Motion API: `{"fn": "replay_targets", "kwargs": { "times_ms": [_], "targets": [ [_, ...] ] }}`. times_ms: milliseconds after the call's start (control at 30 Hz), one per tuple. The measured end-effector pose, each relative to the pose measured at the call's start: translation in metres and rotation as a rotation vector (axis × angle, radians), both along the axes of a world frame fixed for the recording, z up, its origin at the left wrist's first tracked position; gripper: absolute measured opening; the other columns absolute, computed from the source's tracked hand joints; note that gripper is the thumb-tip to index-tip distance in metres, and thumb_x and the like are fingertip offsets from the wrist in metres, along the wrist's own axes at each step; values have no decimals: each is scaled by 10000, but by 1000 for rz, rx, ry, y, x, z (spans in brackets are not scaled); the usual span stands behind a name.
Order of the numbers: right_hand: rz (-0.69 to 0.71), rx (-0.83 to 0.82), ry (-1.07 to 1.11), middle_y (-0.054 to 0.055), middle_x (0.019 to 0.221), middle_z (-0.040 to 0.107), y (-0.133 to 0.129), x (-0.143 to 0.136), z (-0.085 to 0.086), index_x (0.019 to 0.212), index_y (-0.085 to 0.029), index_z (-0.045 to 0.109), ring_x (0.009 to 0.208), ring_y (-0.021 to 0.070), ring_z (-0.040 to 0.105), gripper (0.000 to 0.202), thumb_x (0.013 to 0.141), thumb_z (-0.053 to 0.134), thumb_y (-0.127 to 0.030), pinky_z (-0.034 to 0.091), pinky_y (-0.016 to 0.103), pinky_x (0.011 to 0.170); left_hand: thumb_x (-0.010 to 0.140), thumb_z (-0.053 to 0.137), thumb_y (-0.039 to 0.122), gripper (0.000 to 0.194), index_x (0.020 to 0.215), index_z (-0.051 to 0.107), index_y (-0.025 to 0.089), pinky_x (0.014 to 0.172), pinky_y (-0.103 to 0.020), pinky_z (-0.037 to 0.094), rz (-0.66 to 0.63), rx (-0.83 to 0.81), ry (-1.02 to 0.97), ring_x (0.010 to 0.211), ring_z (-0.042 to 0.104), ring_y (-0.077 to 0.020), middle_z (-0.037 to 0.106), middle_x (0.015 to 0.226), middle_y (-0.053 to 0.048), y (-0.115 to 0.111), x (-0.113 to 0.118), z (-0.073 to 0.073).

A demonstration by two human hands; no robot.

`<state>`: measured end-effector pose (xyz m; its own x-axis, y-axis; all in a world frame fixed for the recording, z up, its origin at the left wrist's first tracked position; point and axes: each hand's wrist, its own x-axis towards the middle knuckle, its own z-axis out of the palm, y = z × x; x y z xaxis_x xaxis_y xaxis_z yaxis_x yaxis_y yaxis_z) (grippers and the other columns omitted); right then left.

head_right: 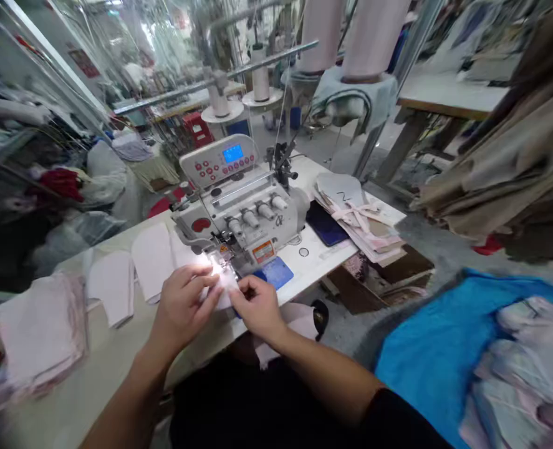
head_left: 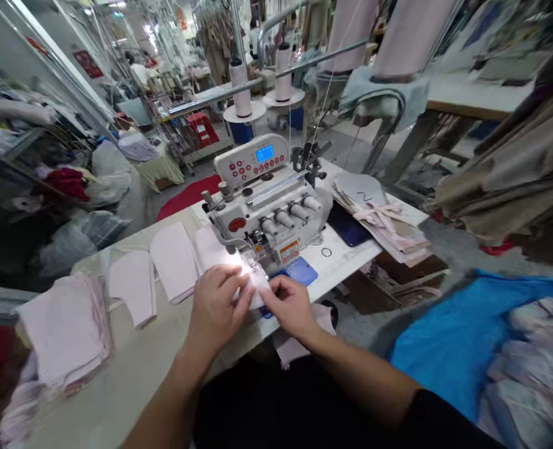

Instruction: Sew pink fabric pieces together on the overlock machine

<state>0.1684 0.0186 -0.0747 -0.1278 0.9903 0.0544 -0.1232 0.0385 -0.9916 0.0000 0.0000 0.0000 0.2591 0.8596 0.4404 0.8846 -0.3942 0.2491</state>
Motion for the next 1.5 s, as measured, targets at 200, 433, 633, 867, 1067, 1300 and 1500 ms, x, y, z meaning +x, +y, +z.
{"fn": "replay_targets", "kwargs": {
  "times_ms": [200,433,633,867,1067,1300,1500],
  "targets": [
    [-78,96,-118,-54,543,428,9,-3,1,579,-198,485,535,104,389,403,864,672,-412,311,239,519,887,656,344,170,968,711,205,895,-392,487,56,17,17,985,629,-244,683,1038,-89,23,-13,-1],
    [-55,305,-140,-37,572,488,11,-2,-13,598,-202,492,545,112,456,378,914,625,-359,362,253,558,823,668,326,161,860,759,198,869,-392,515,193,35,-38,966,652,-268,711,982,-96,63,-40,-6],
    [-23,381,-171,-24,601,524,9,-1,-19,634,-202,515,570,123,492,333,931,614,-313,373,263,581,834,632,310,196,892,794,217,927,-424,532,190,21,-126,1051,631,-270,695,1106,-97,87,-60,-9],
    [21,427,-229,-16,614,532,7,-1,-21,630,-204,516,586,131,497,329,930,611,-301,369,275,596,913,609,342,308,1123,754,169,850,-358,545,358,145,-212,902,626,-203,619,1024,-94,47,-62,-27],
    [182,190,-148,3,604,621,2,-4,-8,650,-193,626,574,143,554,338,916,645,-401,420,274,589,905,627,272,353,1226,691,137,900,-363,538,309,219,-236,966,618,-213,604,1050,-96,4,-54,-21],
    [535,-435,428,36,762,734,-1,0,14,857,-157,739,685,165,678,335,833,755,-491,541,288,717,881,602,127,437,1311,638,195,865,-352,546,12,45,-407,1017,627,-220,643,1099,-123,-79,12,-27],
    [517,-885,717,38,651,710,2,25,16,820,-160,691,575,185,663,299,790,733,-454,530,283,604,772,752,275,224,988,790,228,705,-273,525,-487,-811,-818,766,679,-173,752,882,-69,-111,71,-108]
  ]
}}
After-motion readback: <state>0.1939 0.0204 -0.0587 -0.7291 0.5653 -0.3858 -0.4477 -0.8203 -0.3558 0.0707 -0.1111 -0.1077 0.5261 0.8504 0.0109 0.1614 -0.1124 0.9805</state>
